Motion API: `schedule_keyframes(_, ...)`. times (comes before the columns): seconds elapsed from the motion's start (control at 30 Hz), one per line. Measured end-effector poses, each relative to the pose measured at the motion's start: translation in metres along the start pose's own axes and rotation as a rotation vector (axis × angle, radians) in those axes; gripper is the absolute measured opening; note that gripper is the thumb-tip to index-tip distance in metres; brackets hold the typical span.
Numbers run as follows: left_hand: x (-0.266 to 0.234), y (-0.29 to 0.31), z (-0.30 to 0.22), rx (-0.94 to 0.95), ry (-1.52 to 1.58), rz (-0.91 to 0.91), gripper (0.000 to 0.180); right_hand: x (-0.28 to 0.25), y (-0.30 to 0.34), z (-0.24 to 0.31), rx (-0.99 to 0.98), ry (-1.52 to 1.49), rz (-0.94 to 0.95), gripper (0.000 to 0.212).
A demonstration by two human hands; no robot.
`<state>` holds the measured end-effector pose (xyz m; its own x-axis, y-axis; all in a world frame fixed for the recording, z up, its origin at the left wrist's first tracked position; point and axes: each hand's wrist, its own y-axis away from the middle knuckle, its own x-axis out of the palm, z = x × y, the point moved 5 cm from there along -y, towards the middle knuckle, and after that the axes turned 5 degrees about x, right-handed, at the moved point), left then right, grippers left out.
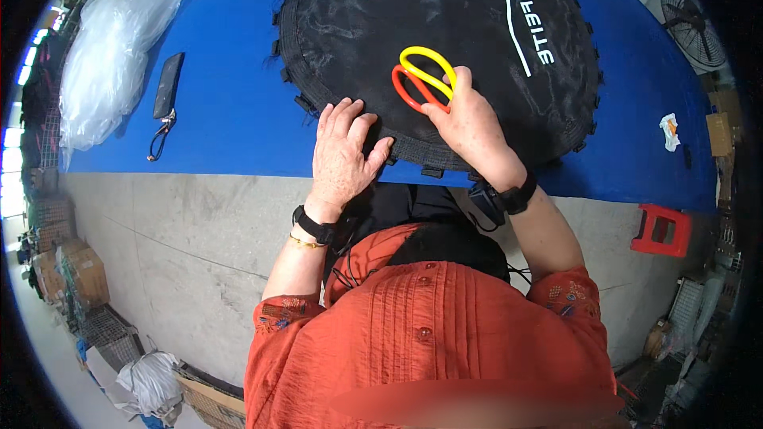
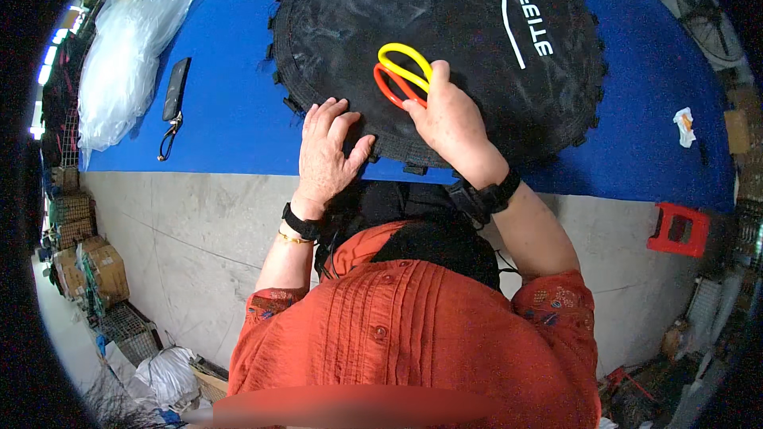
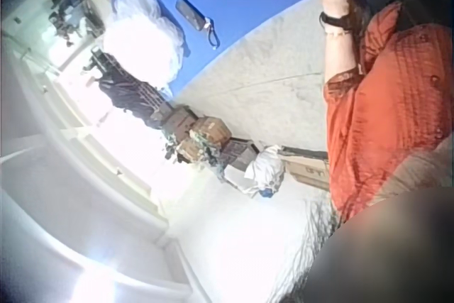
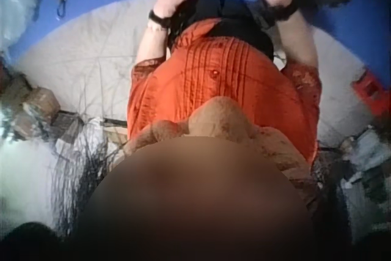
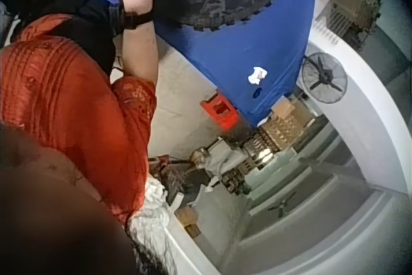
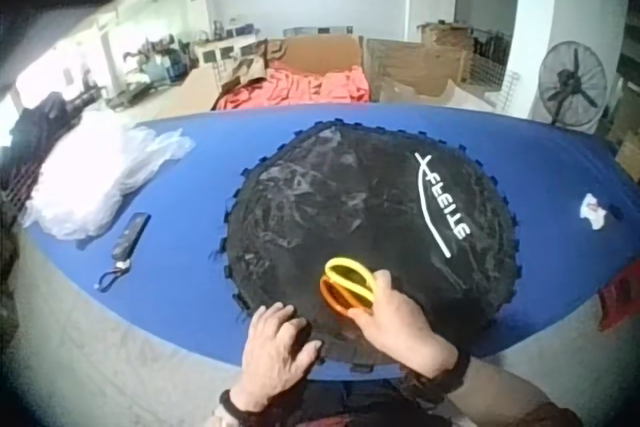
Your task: Trimming the excess material from a circular mesh mat using scissors at a workbench.
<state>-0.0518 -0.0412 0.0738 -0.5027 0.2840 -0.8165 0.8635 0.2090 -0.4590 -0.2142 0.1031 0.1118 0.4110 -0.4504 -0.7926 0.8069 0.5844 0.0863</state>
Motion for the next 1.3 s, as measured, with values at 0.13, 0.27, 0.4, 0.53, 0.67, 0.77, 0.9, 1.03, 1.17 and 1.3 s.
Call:
schedule_keyframes(0.13, 0.001, -0.001, 0.000, 0.005, 0.013, -0.004, 0.048, 0.018, 0.015, -0.005, -0.132, -0.020, 0.033, 0.058)
schedule_keyframes(0.27, 0.000, -0.001, 0.001, -0.004, 0.020, -0.009, 0.049, 0.023, 0.017, 0.014, -0.101, 0.005, 0.085, 0.056)
schedule_keyframes(0.4, 0.000, -0.001, 0.002, -0.010, 0.028, -0.014, 0.048, 0.021, 0.018, 0.017, -0.102, 0.029, 0.122, 0.054)
schedule_keyframes(0.53, 0.000, -0.002, 0.000, -0.002, 0.040, -0.021, 0.048, 0.018, 0.022, 0.012, -0.105, 0.038, 0.108, 0.055)
schedule_keyframes(0.67, -0.001, 0.000, 0.000, 0.003, 0.026, -0.025, 0.047, 0.019, 0.011, 0.021, -0.152, 0.060, 0.012, 0.053)
schedule_keyframes(0.77, 0.000, 0.000, 0.000, 0.008, 0.016, -0.019, 0.045, 0.017, 0.006, 0.021, -0.136, 0.075, 0.017, 0.051)
schedule_keyframes(0.9, 0.000, 0.001, 0.001, 0.001, 0.018, -0.026, 0.042, 0.016, 0.021, 0.016, -0.148, 0.056, 0.080, 0.053)
schedule_keyframes(1.03, 0.001, -0.001, -0.001, 0.027, -0.008, -0.003, 0.040, 0.014, 0.021, 0.008, -0.155, 0.073, -0.002, 0.054)
schedule_keyframes(1.17, 0.000, -0.001, -0.001, 0.031, -0.003, 0.002, 0.037, -0.002, 0.000, 0.000, -0.104, 0.102, -0.077, 0.052)
schedule_keyframes(1.3, 0.000, 0.000, -0.001, 0.030, -0.006, 0.008, 0.034, -0.004, 0.006, -0.005, -0.085, 0.121, -0.057, 0.052)
